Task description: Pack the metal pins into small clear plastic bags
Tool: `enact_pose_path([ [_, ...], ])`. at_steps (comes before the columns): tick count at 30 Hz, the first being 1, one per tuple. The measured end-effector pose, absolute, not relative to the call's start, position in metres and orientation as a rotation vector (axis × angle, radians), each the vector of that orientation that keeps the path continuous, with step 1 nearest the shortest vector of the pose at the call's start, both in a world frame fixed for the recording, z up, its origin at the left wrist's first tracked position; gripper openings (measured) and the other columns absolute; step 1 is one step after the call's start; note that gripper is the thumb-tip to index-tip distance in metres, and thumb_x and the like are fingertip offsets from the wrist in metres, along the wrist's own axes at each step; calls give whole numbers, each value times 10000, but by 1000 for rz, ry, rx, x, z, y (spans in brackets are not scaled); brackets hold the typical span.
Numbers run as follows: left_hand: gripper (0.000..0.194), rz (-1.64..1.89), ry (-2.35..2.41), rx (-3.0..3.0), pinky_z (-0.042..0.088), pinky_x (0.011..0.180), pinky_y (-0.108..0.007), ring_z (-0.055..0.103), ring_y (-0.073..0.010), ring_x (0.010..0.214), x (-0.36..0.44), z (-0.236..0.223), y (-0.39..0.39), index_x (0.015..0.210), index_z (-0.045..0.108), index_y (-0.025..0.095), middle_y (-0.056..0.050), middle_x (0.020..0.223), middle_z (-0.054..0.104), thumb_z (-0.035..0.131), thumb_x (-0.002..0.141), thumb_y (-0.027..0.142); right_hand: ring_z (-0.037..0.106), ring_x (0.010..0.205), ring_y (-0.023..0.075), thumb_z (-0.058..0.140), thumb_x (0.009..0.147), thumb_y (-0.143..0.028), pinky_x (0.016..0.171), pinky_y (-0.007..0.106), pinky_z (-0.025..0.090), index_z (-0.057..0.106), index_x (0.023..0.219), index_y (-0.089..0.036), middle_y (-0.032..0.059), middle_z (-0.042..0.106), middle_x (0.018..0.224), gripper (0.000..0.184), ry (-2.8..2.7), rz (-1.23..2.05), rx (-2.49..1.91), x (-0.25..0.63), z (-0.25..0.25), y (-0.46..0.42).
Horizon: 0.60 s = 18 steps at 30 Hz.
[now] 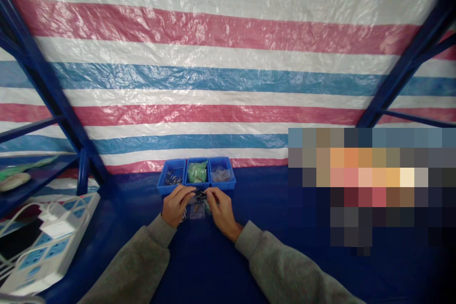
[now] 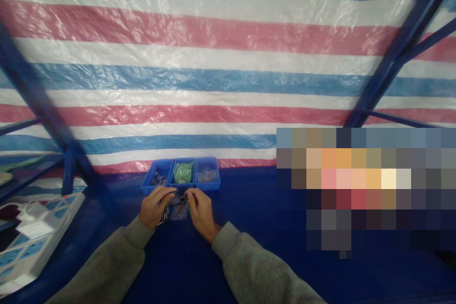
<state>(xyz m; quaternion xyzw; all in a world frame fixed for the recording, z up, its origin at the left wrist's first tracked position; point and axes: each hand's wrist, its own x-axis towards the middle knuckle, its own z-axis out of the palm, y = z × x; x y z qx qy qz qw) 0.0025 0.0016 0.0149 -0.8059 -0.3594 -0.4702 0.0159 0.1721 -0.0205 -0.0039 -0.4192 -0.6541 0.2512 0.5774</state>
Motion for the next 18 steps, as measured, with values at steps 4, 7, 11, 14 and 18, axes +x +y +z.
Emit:
enact_pose_path([
  [4, 167, -1467, -1148, -2491, 496, 755, -246, 621, -142, 793, 2, 15, 2, 918, 635, 174, -45, 833, 664, 492, 865, 244, 557, 694, 138, 385, 914, -289, 601, 219, 402, 611, 891, -169, 29, 616, 778, 257, -1530, 588, -985, 172, -4, -21],
  [7, 192, -1455, -1215, -2468, 502, 760, -230, 645, -140, 778, 1, 13, 3, 895, 630, 165, -42, 830, 685, 474, 872, 275, 554, 680, 136, 388, 911, -293, 600, 219, 405, 618, 896, -167, 27, 617, 767, 262, -1531, 585, -983, 173, -3, -21],
  [11, 210, -1449, -1278, -2442, 512, 706, -205, 658, -127, 696, 0, 11, 3, 911, 614, 165, -34, 833, 696, 474, 867, 315, 547, 682, 135, 422, 897, -286, 627, 228, 409, 640, 889, -168, 30, 614, 764, 248, -1590, 558, -931, 173, -1, -21],
  [14, 200, -1447, -1279, -2445, 506, 637, -186, 646, -109, 605, 1, 11, 2, 923, 597, 166, -17, 770, 694, 486, 860, 320, 525, 634, 129, 482, 868, -299, 616, 234, 409, 652, 888, -178, 23, 594, 731, 209, -1677, 566, -884, 173, -3, -20],
  [18, 192, -1451, -1286, -2453, 481, 569, -168, 610, -86, 507, 3, 13, 0, 933, 585, 168, 15, 658, 674, 489, 858, 316, 507, 609, 129, 511, 851, -327, 591, 236, 407, 657, 878, -187, 22, 579, 712, 205, -1732, 566, -858, 173, -6, -19],
])
